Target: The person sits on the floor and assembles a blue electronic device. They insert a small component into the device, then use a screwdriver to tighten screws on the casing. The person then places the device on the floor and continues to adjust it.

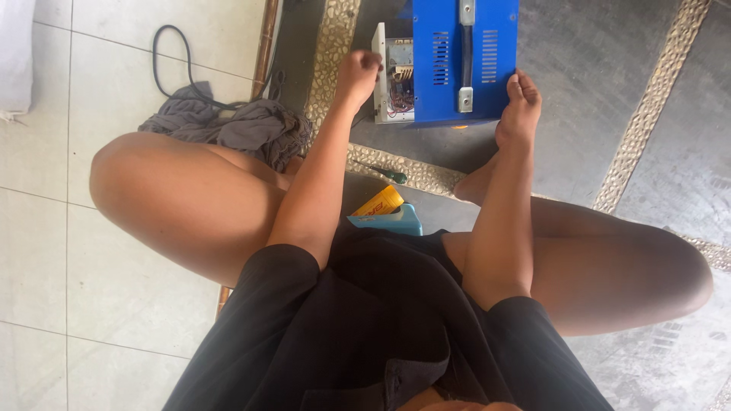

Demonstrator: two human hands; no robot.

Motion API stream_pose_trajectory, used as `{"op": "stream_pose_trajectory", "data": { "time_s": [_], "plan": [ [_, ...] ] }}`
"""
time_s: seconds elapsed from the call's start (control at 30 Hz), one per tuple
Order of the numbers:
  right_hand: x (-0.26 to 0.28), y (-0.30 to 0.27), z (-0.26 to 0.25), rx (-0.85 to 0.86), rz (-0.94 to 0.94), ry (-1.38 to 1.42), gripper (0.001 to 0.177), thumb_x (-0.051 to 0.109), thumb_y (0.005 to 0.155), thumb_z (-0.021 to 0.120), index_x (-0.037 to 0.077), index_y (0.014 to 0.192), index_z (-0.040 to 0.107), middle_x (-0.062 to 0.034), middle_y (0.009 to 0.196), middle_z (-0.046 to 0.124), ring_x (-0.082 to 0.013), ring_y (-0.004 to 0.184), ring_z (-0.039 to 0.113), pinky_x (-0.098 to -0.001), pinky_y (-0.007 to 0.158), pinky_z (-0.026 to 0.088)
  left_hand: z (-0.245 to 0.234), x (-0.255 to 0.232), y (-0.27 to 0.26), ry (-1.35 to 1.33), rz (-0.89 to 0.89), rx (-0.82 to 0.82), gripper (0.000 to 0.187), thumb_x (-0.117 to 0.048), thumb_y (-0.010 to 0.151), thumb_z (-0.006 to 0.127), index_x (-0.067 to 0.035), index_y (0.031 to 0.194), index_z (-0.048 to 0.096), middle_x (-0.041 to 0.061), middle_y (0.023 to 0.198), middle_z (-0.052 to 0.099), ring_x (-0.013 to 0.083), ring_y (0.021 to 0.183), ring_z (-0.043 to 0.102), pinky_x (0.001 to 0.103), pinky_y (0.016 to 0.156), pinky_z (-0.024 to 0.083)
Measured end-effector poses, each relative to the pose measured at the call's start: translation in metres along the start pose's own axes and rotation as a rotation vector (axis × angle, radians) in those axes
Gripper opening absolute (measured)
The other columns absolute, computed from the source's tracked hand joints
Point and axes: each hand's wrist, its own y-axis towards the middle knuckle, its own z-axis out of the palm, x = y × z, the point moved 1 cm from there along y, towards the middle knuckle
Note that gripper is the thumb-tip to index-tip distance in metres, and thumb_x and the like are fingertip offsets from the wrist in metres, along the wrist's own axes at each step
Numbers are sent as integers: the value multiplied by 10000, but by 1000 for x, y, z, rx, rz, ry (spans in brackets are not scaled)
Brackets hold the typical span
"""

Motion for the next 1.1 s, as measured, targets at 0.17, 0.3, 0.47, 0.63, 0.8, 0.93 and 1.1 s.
{"op": "stream_pose_trajectory", "data": {
  "time_s": [0.17,0.3,0.47,0.63,0.8,0.93,1.1],
  "plan": [
    [-32,4,-5,2,17,72,317,139,1076,540,-57,1301,648,-91,1175,734,-144,1087,660,-290,1009,504,12,24,-19,-82,-223,149,398,-338,1074,463,-25,1042,707,81,907,735,149,746,661,264,641,517],
    [-55,6,-9,32,43,124,306,125,1093,539,-54,1319,641,-80,1165,718,-137,1077,645,-292,1012,497,34,25,-29,-173,-27,155,329,-258,1049,526,0,1062,731,63,883,765,121,772,710,254,681,539],
    [-68,15,-8,47,68,161,298,118,1075,532,-36,1310,631,-72,1165,724,-139,1067,658,-300,1003,507,58,24,-37,-194,38,146,300,-244,1052,549,20,1045,691,101,774,660,162,659,584,353,595,473],
    [-77,20,-4,33,61,82,308,130,1091,534,-28,1337,630,-42,1173,716,-111,1076,641,-274,1005,497,54,21,-33,-181,242,-45,301,-251,1062,542,3,1045,703,99,828,729,198,728,694,368,673,533],
    [-87,22,5,60,96,27,309,151,1103,512,-27,1320,640,-48,1131,721,-111,1020,648,-272,959,510,54,21,-36,59,208,-187,255,-231,1005,635,20,1013,679,134,791,728,255,693,715,381,661,545],
    [-93,23,8,86,147,25,301,155,1106,490,-15,1305,637,-42,1107,715,-105,990,650,-271,931,519,57,26,-37,74,148,-256,218,-166,929,689,13,1051,664,130,787,734,243,710,733,372,673,566],
    [-93,25,16,76,174,-24,310,151,1095,503,-20,1312,644,-44,1108,730,-108,982,668,-271,916,535,57,35,-31,32,162,-344,156,-137,903,726,1,962,687,112,817,752,221,744,752,348,701,590]
  ]
}}
